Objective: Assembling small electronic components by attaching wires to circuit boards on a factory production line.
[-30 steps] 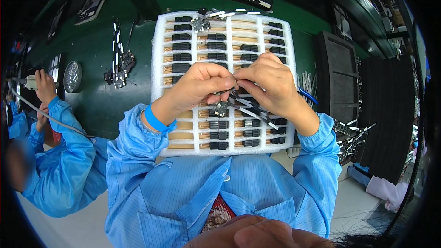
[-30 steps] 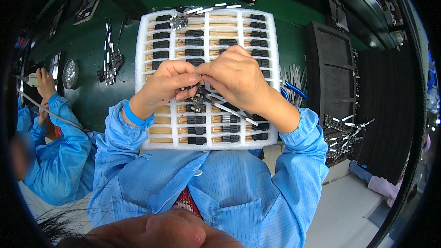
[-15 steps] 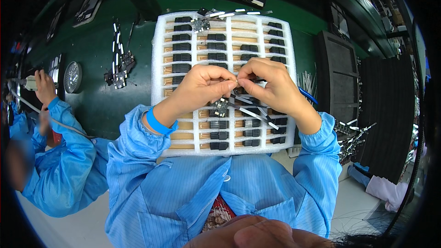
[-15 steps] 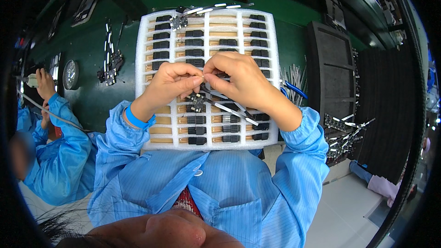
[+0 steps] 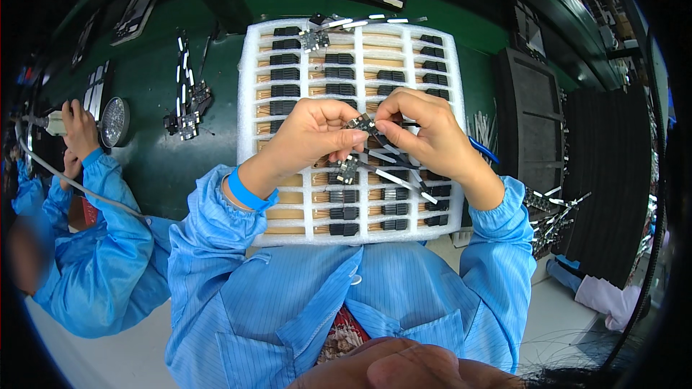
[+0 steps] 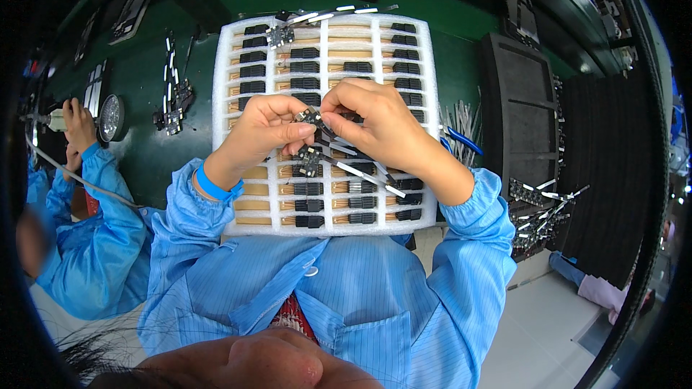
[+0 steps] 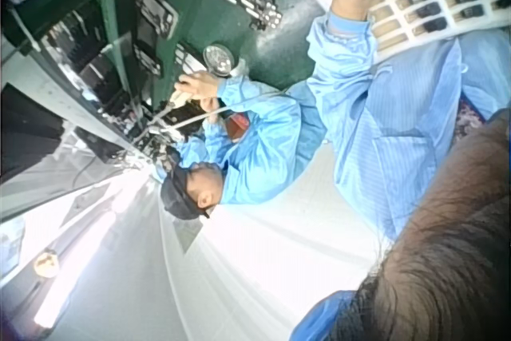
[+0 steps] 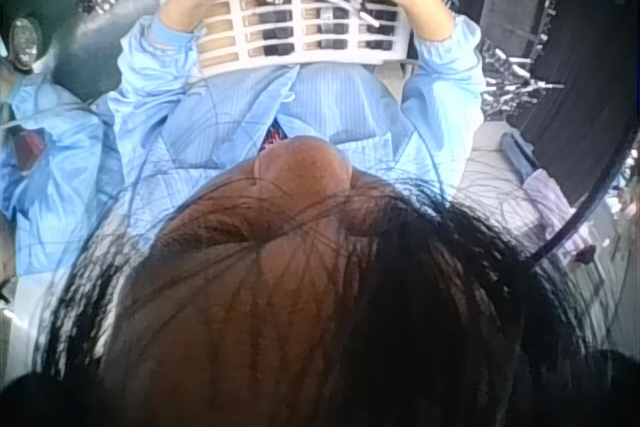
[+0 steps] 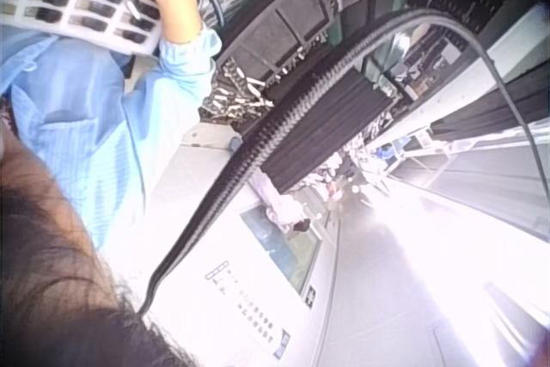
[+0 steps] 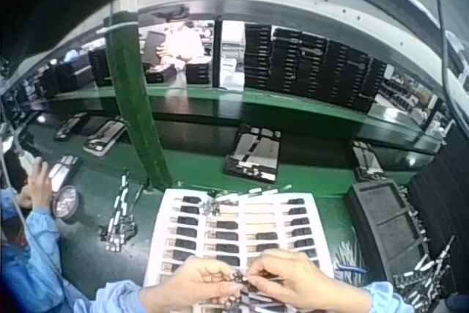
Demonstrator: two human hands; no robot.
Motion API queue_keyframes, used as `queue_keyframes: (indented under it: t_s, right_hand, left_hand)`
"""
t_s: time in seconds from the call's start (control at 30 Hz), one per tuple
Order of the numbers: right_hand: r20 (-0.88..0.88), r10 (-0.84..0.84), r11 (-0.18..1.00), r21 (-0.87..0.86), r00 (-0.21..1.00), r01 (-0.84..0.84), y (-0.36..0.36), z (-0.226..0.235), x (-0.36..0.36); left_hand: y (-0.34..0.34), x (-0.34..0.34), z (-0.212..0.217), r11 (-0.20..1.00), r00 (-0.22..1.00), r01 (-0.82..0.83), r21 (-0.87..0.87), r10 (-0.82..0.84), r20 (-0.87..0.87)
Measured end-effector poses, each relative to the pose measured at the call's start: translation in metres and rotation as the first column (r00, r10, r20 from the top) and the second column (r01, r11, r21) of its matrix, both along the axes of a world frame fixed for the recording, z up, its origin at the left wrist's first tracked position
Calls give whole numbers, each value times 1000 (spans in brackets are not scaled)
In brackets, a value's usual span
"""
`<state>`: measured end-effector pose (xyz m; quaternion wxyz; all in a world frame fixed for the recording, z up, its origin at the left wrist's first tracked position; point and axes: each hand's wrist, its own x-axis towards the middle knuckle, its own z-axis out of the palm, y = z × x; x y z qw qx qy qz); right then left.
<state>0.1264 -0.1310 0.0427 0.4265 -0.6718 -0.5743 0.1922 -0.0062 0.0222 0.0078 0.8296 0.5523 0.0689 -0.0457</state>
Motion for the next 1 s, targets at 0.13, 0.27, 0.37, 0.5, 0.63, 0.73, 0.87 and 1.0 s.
queue_keyframes:
  t_s: [0.13, 0.27, 0.37, 0.5, 0.63, 0.73, 0.87, 1.0]
  right_hand:
    - [41, -1, 1000, 11, 999, 0, 1, 0, 0]
    - [58, 15, 999, -47, 998, -12, 0, 5, 0]
    - [119, 26, 999, -31, 993, -22, 0, 6, 0]
    - [182, 19, 999, 27, 983, -24, 2, 3, 1]
    - [289, 31, 998, 46, 957, -46, 3, 4, 2]
    - [365, 35, 997, 48, 931, -56, 3, 6, 2]
    - [452, 57, 994, 60, 890, -93, 4, 9, 2]
    - [494, 54, 994, 59, 868, -96, 4, 12, 0]
  left_hand:
    - [0, 0, -2, 1000, 1000, -2, -19, 2, 3]
    - [-1, -1, -2, 1000, 1000, -10, -2, 10, 12]
    - [-1, -1, -2, 1000, 1000, -11, 6, 11, 18]
    - [-1, -1, -1, 1000, 1000, -9, 24, 8, 18]
    - [-2, -1, 1, 999, 1000, -15, 41, 15, 8]
    - [-2, -1, 0, 999, 1000, -18, 44, 18, 12]
    - [-2, 0, 0, 999, 1000, -18, 41, 17, 16]
    - [-2, 0, 0, 999, 999, -23, 43, 22, 27]
